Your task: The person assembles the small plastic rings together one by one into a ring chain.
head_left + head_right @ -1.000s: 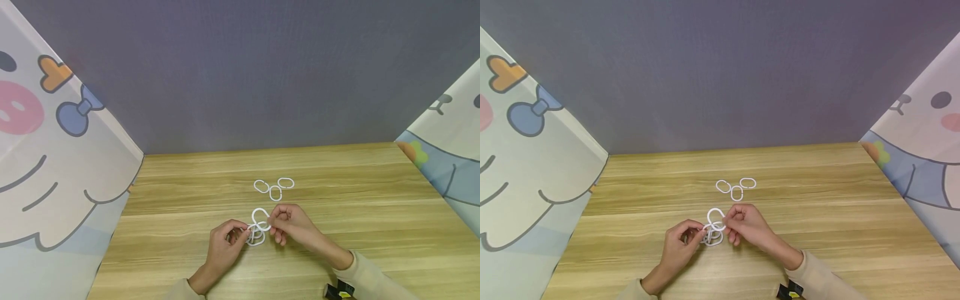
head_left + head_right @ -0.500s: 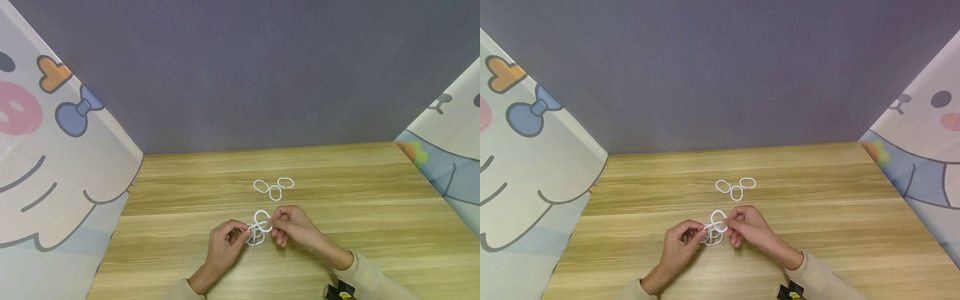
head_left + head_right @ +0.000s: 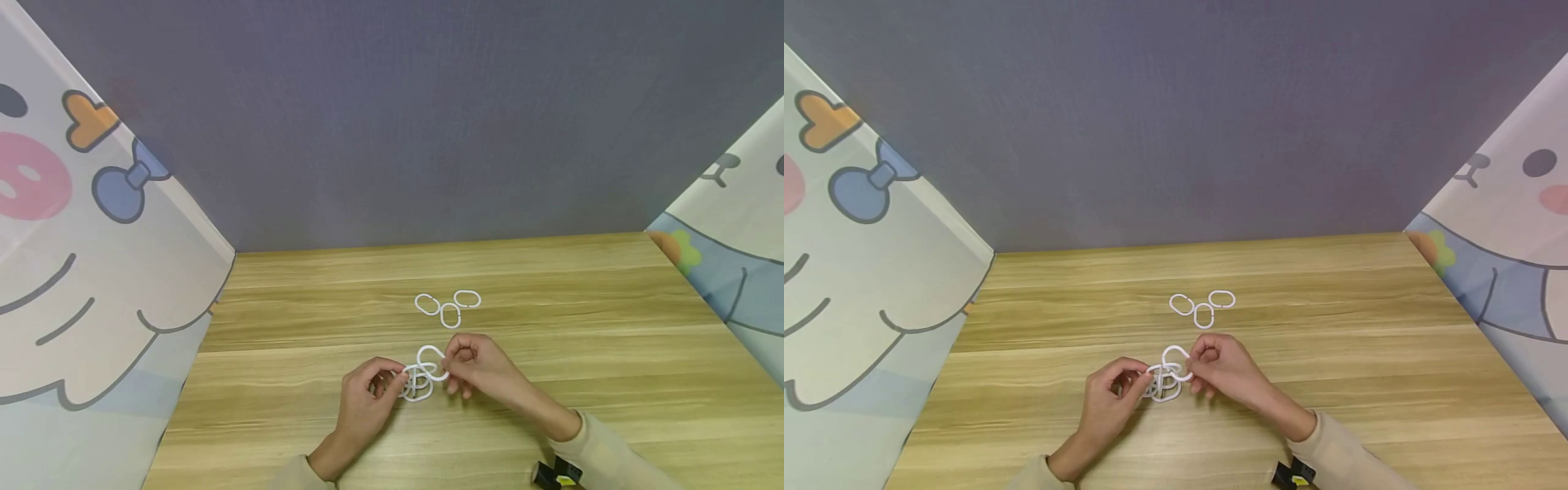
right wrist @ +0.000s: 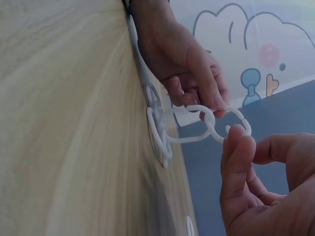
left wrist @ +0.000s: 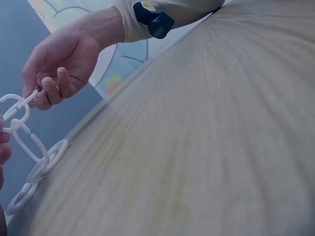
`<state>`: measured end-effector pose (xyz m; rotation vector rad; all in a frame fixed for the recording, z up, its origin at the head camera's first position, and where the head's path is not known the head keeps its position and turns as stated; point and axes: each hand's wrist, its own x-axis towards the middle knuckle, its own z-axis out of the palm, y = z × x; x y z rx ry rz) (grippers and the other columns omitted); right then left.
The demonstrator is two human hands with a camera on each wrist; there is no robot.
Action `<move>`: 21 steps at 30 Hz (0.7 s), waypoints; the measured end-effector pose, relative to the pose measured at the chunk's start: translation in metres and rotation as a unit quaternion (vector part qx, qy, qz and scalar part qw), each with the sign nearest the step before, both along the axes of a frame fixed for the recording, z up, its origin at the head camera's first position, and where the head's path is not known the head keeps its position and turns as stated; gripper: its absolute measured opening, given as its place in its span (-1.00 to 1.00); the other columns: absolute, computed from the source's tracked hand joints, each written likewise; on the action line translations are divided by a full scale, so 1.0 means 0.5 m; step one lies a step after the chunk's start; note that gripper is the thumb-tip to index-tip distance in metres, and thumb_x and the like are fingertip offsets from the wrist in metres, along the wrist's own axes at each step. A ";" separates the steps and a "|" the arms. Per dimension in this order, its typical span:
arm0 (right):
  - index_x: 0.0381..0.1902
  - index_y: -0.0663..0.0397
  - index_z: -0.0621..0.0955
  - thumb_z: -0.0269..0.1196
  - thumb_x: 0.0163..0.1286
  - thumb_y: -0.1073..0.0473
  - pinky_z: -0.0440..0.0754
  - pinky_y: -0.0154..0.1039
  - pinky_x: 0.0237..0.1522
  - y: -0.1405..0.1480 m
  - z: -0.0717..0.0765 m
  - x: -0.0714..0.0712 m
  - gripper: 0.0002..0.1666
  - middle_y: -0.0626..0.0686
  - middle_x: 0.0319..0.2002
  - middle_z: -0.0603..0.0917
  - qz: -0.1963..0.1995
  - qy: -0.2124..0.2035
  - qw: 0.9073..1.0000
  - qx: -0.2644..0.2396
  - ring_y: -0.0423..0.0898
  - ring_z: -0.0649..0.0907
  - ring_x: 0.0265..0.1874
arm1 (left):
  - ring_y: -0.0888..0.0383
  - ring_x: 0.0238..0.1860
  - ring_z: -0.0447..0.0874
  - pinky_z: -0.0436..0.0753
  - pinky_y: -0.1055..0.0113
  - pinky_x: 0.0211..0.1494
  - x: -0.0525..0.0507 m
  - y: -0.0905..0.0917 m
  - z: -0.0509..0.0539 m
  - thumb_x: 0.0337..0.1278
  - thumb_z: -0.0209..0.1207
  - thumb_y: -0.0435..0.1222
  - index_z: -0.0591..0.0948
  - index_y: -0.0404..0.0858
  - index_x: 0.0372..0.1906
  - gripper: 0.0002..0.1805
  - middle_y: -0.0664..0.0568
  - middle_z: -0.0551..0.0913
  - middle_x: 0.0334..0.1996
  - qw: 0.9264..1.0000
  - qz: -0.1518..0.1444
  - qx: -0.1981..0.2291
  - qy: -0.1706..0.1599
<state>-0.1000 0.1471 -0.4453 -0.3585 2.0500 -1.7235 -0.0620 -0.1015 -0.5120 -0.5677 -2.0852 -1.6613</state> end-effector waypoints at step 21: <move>0.03 0.60 0.61 0.25 0.51 0.37 0.59 -0.44 -0.56 0.017 -0.004 -0.014 -0.70 0.02 -0.48 0.69 0.049 -0.044 0.996 -0.064 -0.27 0.60 -0.61 | 0.32 -0.38 0.64 0.55 0.47 -0.50 0.000 -0.002 -0.003 0.37 0.42 -0.52 0.76 -0.20 -0.03 -0.78 0.04 0.80 -0.31 0.998 0.005 0.004 -0.055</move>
